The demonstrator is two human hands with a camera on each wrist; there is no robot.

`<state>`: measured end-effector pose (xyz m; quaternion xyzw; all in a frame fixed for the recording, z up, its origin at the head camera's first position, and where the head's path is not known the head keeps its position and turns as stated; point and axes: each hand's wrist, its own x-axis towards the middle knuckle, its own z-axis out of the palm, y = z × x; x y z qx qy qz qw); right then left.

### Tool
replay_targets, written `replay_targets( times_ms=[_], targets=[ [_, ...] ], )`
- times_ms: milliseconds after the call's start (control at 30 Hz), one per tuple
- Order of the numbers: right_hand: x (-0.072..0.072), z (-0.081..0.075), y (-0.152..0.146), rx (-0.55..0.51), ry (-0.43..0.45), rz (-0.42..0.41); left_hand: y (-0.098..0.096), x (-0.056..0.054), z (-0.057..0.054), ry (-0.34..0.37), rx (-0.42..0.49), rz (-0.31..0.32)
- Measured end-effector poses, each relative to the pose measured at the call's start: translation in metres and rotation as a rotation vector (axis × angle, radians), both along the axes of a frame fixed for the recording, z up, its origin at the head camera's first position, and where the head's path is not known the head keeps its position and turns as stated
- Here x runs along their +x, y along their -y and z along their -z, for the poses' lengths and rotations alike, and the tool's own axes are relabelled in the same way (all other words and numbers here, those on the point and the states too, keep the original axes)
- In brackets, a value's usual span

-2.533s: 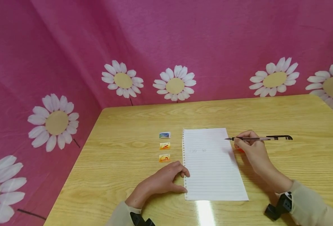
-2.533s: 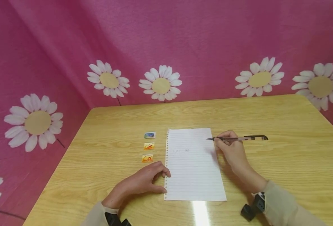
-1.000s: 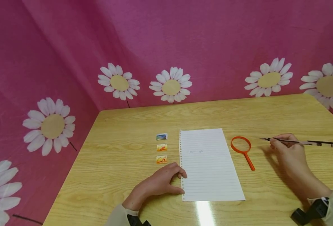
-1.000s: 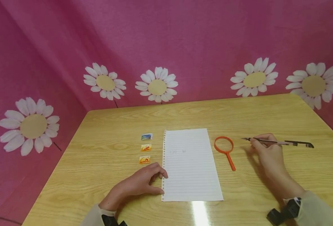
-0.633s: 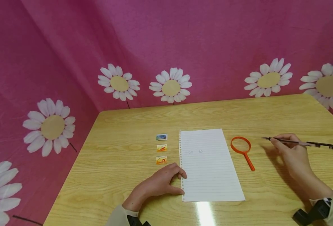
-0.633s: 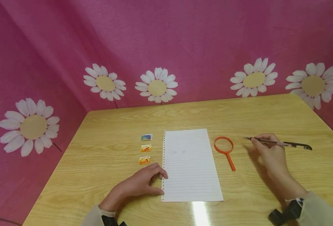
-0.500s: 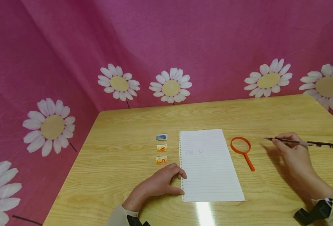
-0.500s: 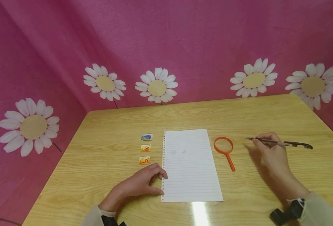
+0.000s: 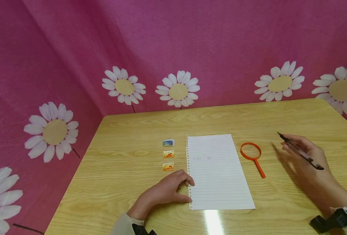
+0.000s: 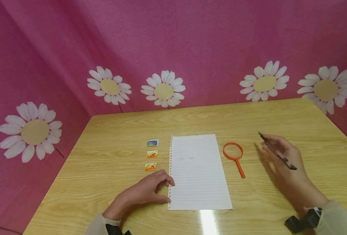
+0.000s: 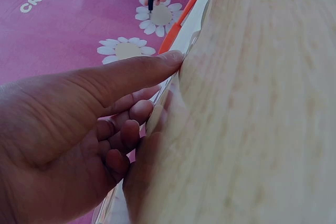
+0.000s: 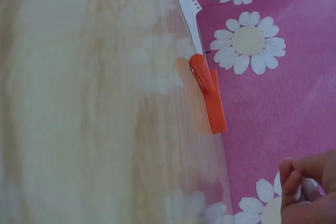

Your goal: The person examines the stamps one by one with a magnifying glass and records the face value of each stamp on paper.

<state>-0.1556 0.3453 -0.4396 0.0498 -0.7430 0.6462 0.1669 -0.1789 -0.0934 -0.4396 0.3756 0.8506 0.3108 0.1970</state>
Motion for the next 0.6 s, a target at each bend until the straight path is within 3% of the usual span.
replay_targets(
  times_ms=[33, 133, 267, 500, 600],
  targets=[
    [-0.0002, -0.0004, -0.0002, -0.029, -0.035, -0.032, -0.0001, 0.0002, -0.0002, 0.007, -0.003, -0.005],
    [-0.0002, -0.0024, -0.0004, 0.057, -0.053, -0.012, -0.0002, 0.0006, -0.0005, 0.022, -0.013, -0.017],
    [0.0001, -0.0029, -0.0019, -0.017, -0.009, 0.001, -0.0003, 0.0008, -0.0012, 0.024, -0.013, -0.018],
    [-0.0015, -0.0026, -0.0071, -0.262, -0.042, -0.089, 0.0, 0.0004, -0.001, 0.015, -0.011, -0.011],
    [-0.002, -0.0028, -0.0071, -0.294, -0.031, -0.093, 0.0001, 0.0002, -0.0008, 0.011, -0.012, -0.011]
  ],
)
